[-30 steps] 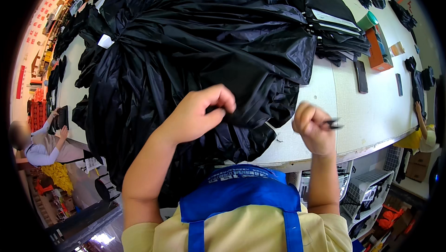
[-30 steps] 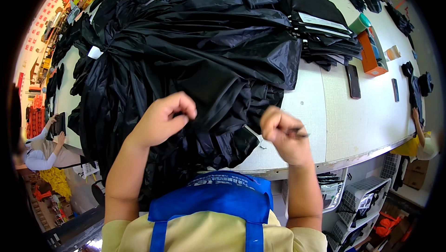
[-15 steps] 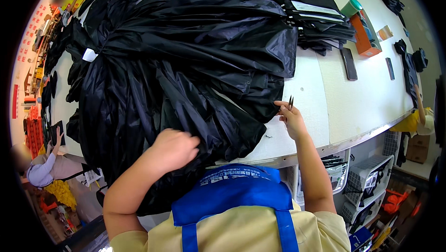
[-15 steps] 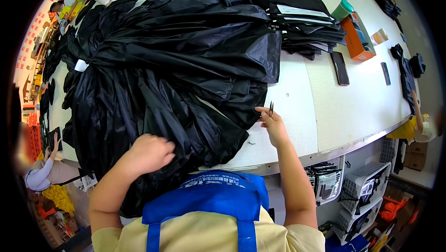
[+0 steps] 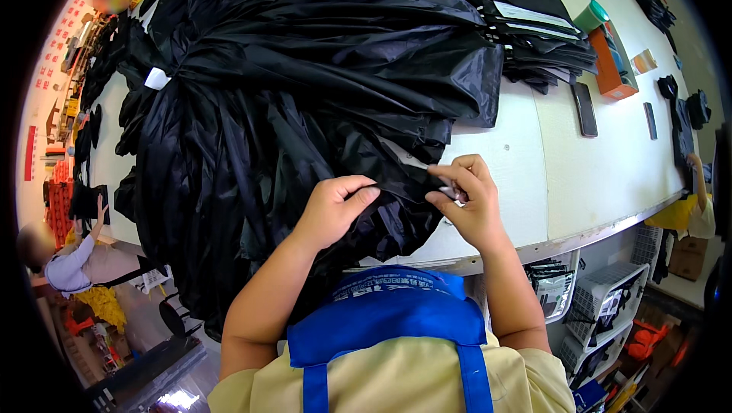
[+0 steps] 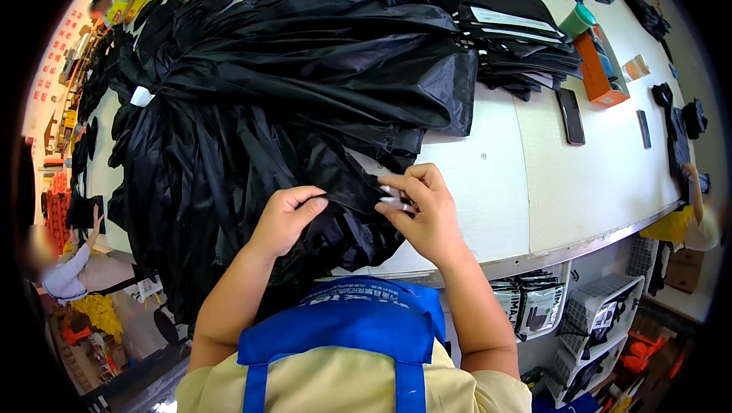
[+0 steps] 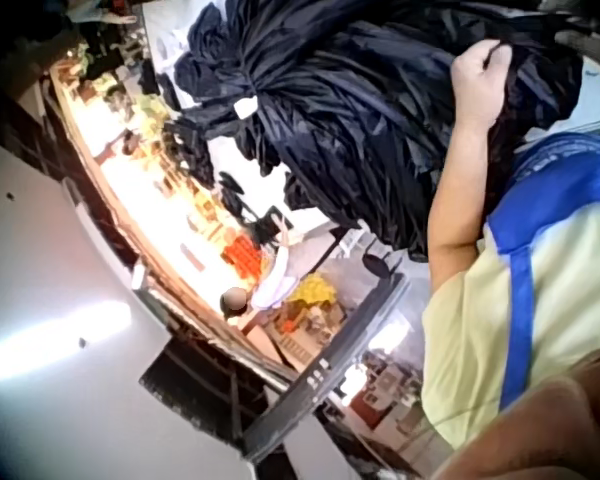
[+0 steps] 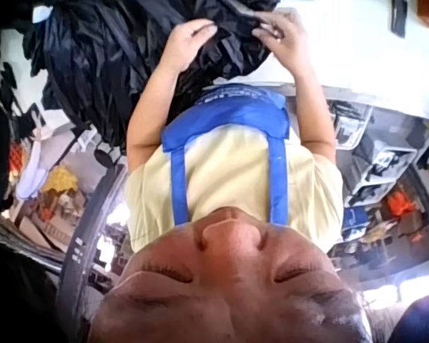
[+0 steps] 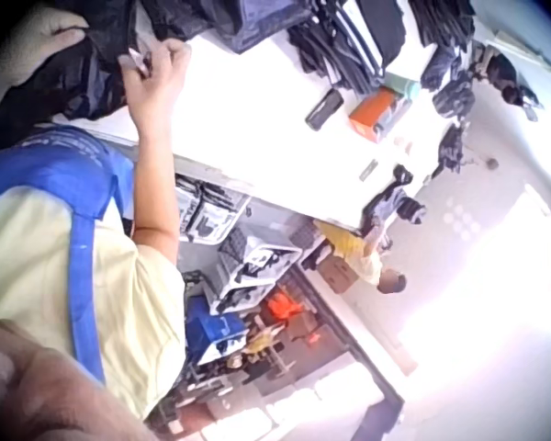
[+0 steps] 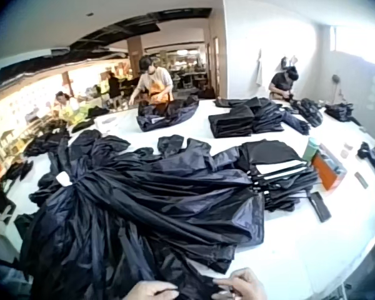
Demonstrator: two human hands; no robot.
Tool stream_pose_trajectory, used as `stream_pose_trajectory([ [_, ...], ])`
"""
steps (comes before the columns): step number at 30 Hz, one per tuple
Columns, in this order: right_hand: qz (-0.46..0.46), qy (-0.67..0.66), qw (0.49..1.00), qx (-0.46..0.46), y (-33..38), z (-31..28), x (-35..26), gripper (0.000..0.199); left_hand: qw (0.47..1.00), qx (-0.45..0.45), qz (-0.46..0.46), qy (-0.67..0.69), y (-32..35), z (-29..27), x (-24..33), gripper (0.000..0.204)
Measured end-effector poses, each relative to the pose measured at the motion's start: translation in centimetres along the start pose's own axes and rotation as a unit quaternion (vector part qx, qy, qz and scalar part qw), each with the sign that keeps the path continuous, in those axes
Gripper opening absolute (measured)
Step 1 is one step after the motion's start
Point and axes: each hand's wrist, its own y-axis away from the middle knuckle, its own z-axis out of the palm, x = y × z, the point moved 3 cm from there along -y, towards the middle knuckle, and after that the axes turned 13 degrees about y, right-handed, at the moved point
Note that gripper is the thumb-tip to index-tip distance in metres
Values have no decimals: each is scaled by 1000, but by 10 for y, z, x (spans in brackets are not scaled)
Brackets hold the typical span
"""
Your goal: The person uses a small blade to trim loose threads and edges from black fabric pieces on a workbench. They repeatedly pick up pieces, trim them, and place them back on the table.
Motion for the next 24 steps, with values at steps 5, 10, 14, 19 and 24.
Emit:
stream_pose_trajectory([
  [5,-69,-41,991,-104,-7,10,0,30,970,17,-79,228,5,-18,6,24],
  [10,102,-180,961,-185,-15,18,9,4,960,34,-99,260,14,-25,25,17],
  [14,192,-450,863,-126,-19,34,14,12,997,52,1,60,25,-29,24,17],
  [19,196,-473,854,-94,-18,39,15,9,982,66,-149,99,52,-30,-5,30],
  [24,150,-460,865,-131,-20,36,2,11,957,33,-203,205,64,-1,-22,25],
])
